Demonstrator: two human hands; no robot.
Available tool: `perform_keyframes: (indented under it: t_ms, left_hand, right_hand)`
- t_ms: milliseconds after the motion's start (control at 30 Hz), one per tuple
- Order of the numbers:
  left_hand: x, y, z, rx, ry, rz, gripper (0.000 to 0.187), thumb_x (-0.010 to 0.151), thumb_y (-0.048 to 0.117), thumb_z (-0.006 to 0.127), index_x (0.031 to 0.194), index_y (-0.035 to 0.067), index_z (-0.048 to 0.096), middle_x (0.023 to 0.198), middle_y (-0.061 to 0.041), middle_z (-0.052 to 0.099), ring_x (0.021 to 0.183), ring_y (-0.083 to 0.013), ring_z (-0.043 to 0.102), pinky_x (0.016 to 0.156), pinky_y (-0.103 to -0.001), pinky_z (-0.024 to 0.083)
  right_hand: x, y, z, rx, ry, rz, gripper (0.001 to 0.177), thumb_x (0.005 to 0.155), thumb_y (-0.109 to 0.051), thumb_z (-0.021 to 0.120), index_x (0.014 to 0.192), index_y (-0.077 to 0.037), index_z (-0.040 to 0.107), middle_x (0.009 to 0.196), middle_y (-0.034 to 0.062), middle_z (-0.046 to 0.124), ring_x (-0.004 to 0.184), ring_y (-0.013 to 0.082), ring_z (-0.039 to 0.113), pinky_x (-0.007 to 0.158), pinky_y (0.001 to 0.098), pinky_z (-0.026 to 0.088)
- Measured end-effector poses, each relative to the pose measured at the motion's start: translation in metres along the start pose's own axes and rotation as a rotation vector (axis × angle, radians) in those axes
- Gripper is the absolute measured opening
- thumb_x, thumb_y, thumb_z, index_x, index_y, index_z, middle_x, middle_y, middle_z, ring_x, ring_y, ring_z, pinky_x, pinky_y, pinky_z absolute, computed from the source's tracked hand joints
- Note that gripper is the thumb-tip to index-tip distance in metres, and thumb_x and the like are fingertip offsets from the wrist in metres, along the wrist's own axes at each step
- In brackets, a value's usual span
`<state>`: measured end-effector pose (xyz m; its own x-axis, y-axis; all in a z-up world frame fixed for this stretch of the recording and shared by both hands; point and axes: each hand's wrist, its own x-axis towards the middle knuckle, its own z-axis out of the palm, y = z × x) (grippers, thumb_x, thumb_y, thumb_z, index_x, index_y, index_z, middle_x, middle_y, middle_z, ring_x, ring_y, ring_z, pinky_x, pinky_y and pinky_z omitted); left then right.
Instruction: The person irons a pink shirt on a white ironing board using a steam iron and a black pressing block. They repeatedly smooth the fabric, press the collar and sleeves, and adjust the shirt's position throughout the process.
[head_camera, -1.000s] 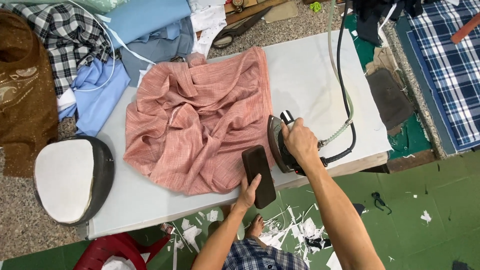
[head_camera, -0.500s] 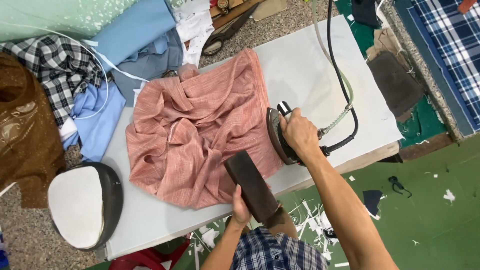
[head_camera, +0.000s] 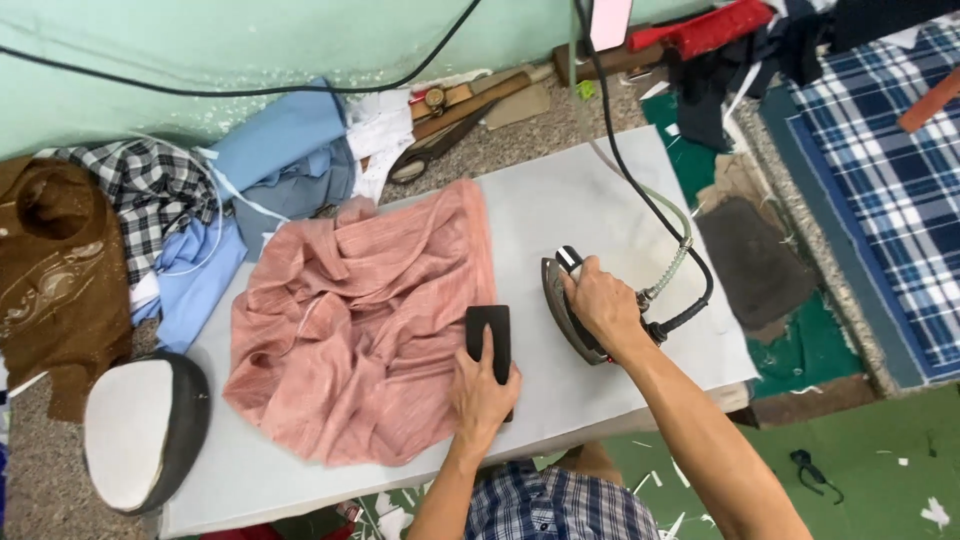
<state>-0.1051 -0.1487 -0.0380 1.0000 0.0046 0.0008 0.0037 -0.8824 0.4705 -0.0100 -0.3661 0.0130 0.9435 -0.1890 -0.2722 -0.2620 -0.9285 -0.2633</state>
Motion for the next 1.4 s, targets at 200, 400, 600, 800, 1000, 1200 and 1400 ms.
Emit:
perform_keyframes:
  t_ms: [200,400,600,800,1000,1200,1400]
  left_hand:
    - [0.026,0.058,0.077,0.235,0.113,0.097,0.069,0.081,0.049,0.066,0.144,0.022,0.06,0.107,-0.014,0.055,0.085,-0.0248,0.063,0.059,-0.032,0.057]
    - [0.055,0.159,0.132,0.097,0.05,0.236,0.066,0.084,0.046,0.065,0.142,0.016,0.061,0.109,-0.017,0.054,0.08,-0.0253,0.061,0.052,-0.034,0.055]
    - [0.072,0.207,0.155,0.023,0.009,0.285,0.064,0.083,0.041,0.066,0.139,0.011,0.063,0.108,-0.018,0.053,0.079,-0.0282,0.061,0.052,-0.037,0.055]
    - [0.077,0.21,0.162,0.051,-0.026,0.234,0.066,0.084,0.043,0.065,0.141,0.012,0.061,0.11,-0.017,0.051,0.081,-0.0272,0.06,0.053,-0.036,0.055]
    - [0.08,0.214,0.149,0.038,-0.118,0.214,0.065,0.091,0.046,0.059,0.145,0.009,0.058,0.113,-0.019,0.051,0.086,-0.0309,0.061,0.059,-0.04,0.053]
    - [0.047,0.161,0.074,-0.065,-0.157,0.403,0.058,0.102,0.047,0.053,0.147,0.009,0.055,0.138,-0.026,0.049,0.126,-0.0403,0.05,0.097,-0.048,0.041]
    - [-0.081,0.033,-0.019,0.214,-0.058,0.667,0.045,0.101,0.03,0.065,0.138,0.006,0.056,0.136,-0.023,0.056,0.117,-0.0398,0.058,0.095,-0.05,0.047]
  right_hand:
    - [0.015,0.115,-0.039,0.029,-0.061,0.137,0.044,0.104,-0.05,0.044,0.102,-0.007,0.052,0.086,0.0262,0.074,0.086,0.0439,0.076,0.077,0.054,0.06]
    - [0.021,0.187,-0.071,0.032,-0.071,0.24,0.051,0.102,-0.055,0.046,0.108,-0.005,0.053,0.092,0.0272,0.075,0.094,0.0453,0.076,0.084,0.0551,0.06]
    - [0.073,0.281,-0.05,0.109,0.065,0.36,0.065,0.1,-0.063,0.047,0.12,-0.001,0.049,0.096,0.033,0.072,0.093,0.0525,0.073,0.078,0.0609,0.057]
    - [0.074,0.311,-0.053,0.296,0.22,0.267,0.078,0.102,-0.055,0.054,0.145,0.01,0.045,0.122,0.0411,0.06,0.11,0.0598,0.063,0.086,0.0666,0.053]
    - [-0.021,0.291,-0.014,-0.367,0.584,0.033,0.077,0.078,-0.024,0.085,0.146,0.002,0.058,0.141,0.0286,0.056,0.128,0.042,0.057,0.103,0.0484,0.049]
    - [0.003,0.221,0.041,0.112,0.647,-0.301,0.074,0.085,-0.041,0.079,0.133,0.012,0.059,0.118,0.0325,0.06,0.109,0.0475,0.061,0.096,0.0536,0.049]
    - [0.058,0.095,0.103,0.154,0.317,-0.099,0.091,0.08,-0.062,0.073,0.14,0.001,0.044,0.143,0.0349,0.043,0.12,0.0516,0.044,0.102,0.0589,0.036]
